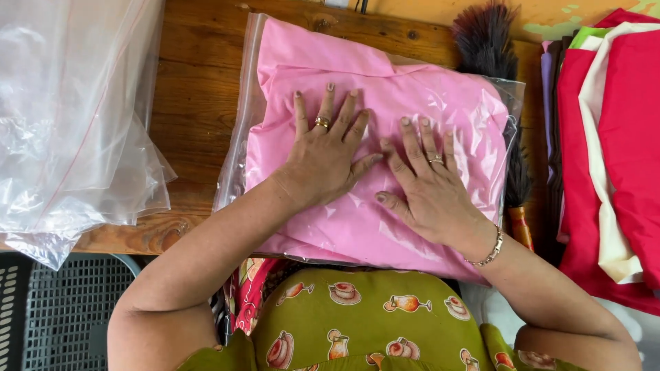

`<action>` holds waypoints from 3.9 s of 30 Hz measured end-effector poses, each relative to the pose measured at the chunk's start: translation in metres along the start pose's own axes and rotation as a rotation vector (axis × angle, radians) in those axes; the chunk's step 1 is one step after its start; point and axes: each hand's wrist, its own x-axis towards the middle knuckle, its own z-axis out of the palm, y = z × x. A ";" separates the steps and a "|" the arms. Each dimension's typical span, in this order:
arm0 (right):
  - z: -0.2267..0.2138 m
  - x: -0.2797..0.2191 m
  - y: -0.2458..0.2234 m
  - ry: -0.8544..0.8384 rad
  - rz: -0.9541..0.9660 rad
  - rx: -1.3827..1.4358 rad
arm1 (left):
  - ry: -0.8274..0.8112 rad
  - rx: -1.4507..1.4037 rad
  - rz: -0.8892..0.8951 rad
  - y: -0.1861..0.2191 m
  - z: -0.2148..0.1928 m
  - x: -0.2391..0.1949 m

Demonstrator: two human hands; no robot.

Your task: Sealing a pink pillow inside a plastic bag, smoothing out the air, and then brushing the exterior of the bag with a feather duster.

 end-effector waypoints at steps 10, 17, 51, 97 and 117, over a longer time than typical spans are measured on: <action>-0.008 -0.018 0.046 0.072 0.212 -0.054 | -0.059 0.120 -0.049 -0.002 0.002 -0.006; -0.028 0.017 0.025 0.025 0.153 0.037 | -0.015 0.112 -0.070 0.025 -0.010 -0.032; 0.010 0.031 0.020 -0.041 0.099 0.063 | 0.181 -0.028 -0.372 0.001 0.019 -0.070; -0.028 0.024 -0.006 -0.337 0.036 -0.059 | 0.220 0.040 -0.191 -0.002 0.026 -0.071; 0.004 0.035 0.055 -0.028 0.458 0.129 | 0.342 0.054 -0.184 0.002 0.017 -0.065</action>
